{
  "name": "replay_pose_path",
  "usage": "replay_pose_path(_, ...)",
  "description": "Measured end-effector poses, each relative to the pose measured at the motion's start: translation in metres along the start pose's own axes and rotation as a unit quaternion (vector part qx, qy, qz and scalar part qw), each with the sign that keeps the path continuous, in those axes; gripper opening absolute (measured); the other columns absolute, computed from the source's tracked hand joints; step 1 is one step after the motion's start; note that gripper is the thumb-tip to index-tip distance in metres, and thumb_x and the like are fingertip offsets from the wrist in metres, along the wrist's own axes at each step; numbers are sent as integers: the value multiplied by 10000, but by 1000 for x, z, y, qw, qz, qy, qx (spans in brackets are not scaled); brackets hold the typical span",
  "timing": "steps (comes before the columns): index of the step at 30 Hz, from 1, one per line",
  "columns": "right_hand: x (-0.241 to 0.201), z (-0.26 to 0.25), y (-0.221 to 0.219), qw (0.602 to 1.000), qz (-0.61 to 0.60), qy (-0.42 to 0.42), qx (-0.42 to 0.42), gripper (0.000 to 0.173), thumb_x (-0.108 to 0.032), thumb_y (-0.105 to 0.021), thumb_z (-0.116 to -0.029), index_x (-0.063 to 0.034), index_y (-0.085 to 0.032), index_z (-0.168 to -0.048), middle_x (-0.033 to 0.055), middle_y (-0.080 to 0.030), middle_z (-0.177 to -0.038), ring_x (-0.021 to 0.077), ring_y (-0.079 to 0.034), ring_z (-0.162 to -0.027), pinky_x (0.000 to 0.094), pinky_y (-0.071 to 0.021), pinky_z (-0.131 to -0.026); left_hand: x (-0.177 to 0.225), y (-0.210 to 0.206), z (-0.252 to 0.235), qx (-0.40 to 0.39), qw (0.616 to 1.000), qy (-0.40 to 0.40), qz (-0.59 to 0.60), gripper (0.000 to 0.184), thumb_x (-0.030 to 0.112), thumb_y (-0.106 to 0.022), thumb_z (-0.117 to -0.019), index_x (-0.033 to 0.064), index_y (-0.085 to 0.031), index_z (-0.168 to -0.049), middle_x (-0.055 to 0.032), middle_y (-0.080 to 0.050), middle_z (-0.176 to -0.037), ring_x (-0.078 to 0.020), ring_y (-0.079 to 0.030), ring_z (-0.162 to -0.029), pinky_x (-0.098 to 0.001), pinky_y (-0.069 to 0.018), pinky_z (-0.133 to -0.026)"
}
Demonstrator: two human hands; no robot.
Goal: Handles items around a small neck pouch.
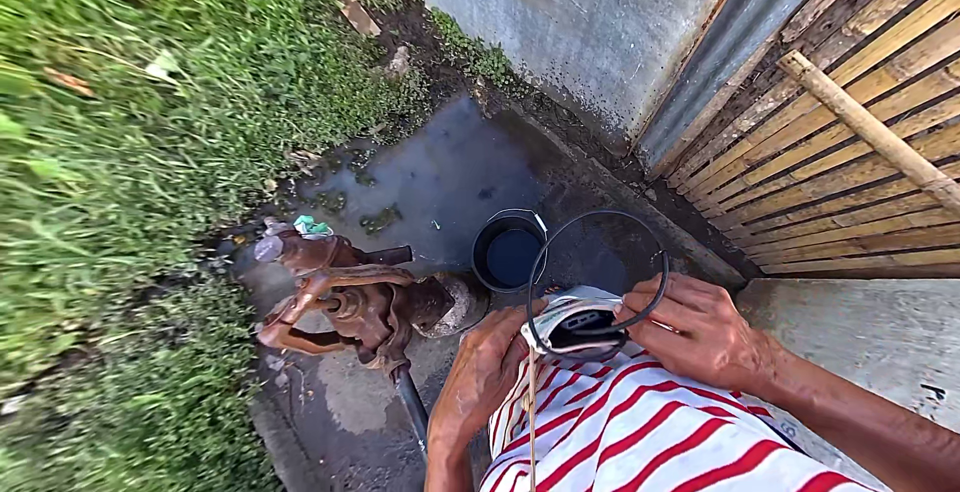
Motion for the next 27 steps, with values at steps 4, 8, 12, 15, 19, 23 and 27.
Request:
replay_pose_path(4,-10,-5,0,987,-151,-1,-53,101,-104,-610,-1017,-72,-701,-987,94,-725,-976,199,-707,-997,287,-583,-905,-7,-8,9,-156,984,37,82,636,272,-752,-866,179,-576,-1470,-79,-658,-1303,-173,-680,-1072,-365,-593,-908)
replay_pose_path(8,-12,-3,-5,972,-210,18,-101,105,-66,-599,-1014,-64,-694,-970,99,-712,-985,209,-693,-1032,299,-563,-961,-11,-24,-9,-213,976,7,48,925,382,-882,-704,273,-496,-1537,-130,-377,-1618,-408,-353,-1468,-668,-398,-1079)
replay_pose_path(12,-20,-6,0,964,-242,45,-103,95,-42,-605,-1013,-46,-696,-986,105,-713,-988,234,-683,-1072,332,-549,-1005,-14,-46,-30,-317,932,-57,164,1042,313,-904,-722,80,-380,-1593,-172,-277,-1680,-380,-203,-1566,-552,-195,-1265)
replay_pose_path(15,-21,-4,9,967,-227,56,-103,82,-49,-628,-1005,-54,-706,-984,87,-721,-975,231,-679,-1095,328,-556,-990,-14,-54,-35,-322,921,-91,200,866,153,-771,-795,28,-400,-1568,-192,-385,-1620,-329,-331,-1521,-487,-252,-1252)
replay_pose_path(19,-22,4,18,969,-225,52,-88,79,-43,-633,-1001,-55,-710,-995,85,-728,-978,221,-688,-1089,321,-567,-976,-12,-52,-26,-292,932,-51,209,919,217,-768,-790,40,-351,-1590,-181,-431,-1584,-297,-411,-1466,-462,-324,-1216)
replay_pose_path(23,-24,7,23,962,-262,33,-63,63,-38,-644,-997,-39,-708,-1000,101,-727,-986,223,-693,-1092,319,-573,-983,-12,-52,-18,-262,936,-65,225,931,249,-770,-772,24,-367,-1579,-165,-418,-1599,-288,-363,-1496,-465,-270,-1240)
replay_pose_path(27,-26,5,31,952,-305,7,-41,48,-54,-660,-990,-33,-700,-975,101,-720,-973,211,-702,-1067,320,-590,-968,-9,-44,-11,-246,944,-55,211,772,384,-730,-875,100,-470,-1544,-109,-423,-1610,-243,-361,-1504,-466,-298,-1233)
Point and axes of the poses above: each hand's wrist, its own z-axis away from the middle knuckle, its own y-axis out of the back of the hand, x = y × z, the point moved 5 cm from there along -z, towards the middle knuckle
